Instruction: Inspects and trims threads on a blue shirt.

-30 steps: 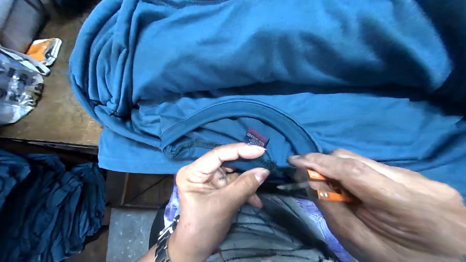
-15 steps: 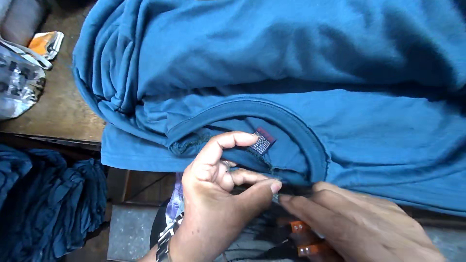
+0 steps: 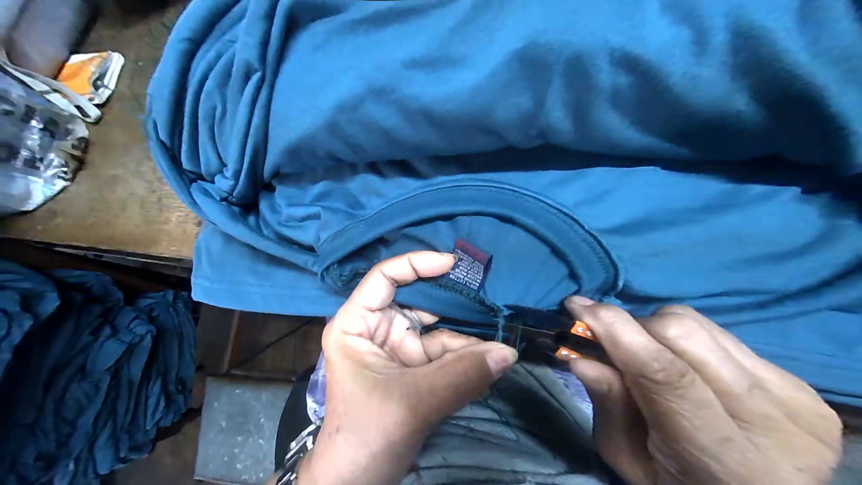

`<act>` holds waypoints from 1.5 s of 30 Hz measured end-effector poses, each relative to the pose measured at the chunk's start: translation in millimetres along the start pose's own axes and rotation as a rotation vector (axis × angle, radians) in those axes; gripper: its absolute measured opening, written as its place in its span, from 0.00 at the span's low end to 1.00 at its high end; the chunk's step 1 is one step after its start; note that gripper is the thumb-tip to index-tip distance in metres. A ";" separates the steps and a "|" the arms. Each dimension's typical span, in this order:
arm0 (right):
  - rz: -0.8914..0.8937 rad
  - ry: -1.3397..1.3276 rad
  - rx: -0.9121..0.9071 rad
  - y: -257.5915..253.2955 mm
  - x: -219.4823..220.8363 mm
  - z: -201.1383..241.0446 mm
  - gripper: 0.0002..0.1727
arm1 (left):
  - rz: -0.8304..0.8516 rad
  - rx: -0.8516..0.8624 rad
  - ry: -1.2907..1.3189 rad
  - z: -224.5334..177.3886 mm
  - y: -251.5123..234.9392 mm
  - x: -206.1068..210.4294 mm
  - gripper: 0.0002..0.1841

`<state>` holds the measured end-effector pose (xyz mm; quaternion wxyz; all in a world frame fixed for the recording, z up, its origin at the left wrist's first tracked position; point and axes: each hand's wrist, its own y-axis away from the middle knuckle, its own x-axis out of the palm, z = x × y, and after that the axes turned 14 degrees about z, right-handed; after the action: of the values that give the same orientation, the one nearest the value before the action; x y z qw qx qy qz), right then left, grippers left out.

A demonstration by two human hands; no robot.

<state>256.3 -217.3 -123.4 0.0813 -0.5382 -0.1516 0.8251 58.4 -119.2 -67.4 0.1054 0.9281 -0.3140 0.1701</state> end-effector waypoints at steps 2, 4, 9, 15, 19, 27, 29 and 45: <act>-0.014 -0.004 -0.009 -5.9 2.0 2.6 0.24 | -0.004 -0.005 0.006 -0.1 1.1 0.2 0.37; -0.031 -0.011 -0.018 -10.9 4.0 5.2 0.22 | -0.009 -0.005 0.016 0.2 1.9 0.7 0.37; -0.056 -0.017 -0.032 -18.8 6.4 8.7 0.19 | -0.031 0.033 -0.032 1.5 2.5 2.4 0.38; -0.044 0.002 -0.003 -16.5 9.0 11.8 0.19 | -0.037 0.121 -0.094 5.3 2.7 3.0 0.38; -0.033 0.013 0.008 -15.9 9.2 13.4 0.18 | -0.054 0.135 -0.108 7.2 2.7 3.2 0.38; -0.021 0.016 0.031 -13.7 9.6 14.6 0.19 | -0.071 0.099 -0.110 8.0 4.1 5.0 0.40; -0.022 0.018 0.028 -12.8 9.2 13.3 0.18 | -0.067 0.098 -0.107 8.2 4.2 5.2 0.40; -0.048 0.028 -0.008 -16.1 9.3 7.4 0.16 | -0.054 0.042 -0.137 5.8 7.7 6.9 0.44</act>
<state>245.3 -200.6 -123.2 0.1011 -0.5464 -0.1665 0.8146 60.2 -130.8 -69.5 0.0689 0.9477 -0.2915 0.1098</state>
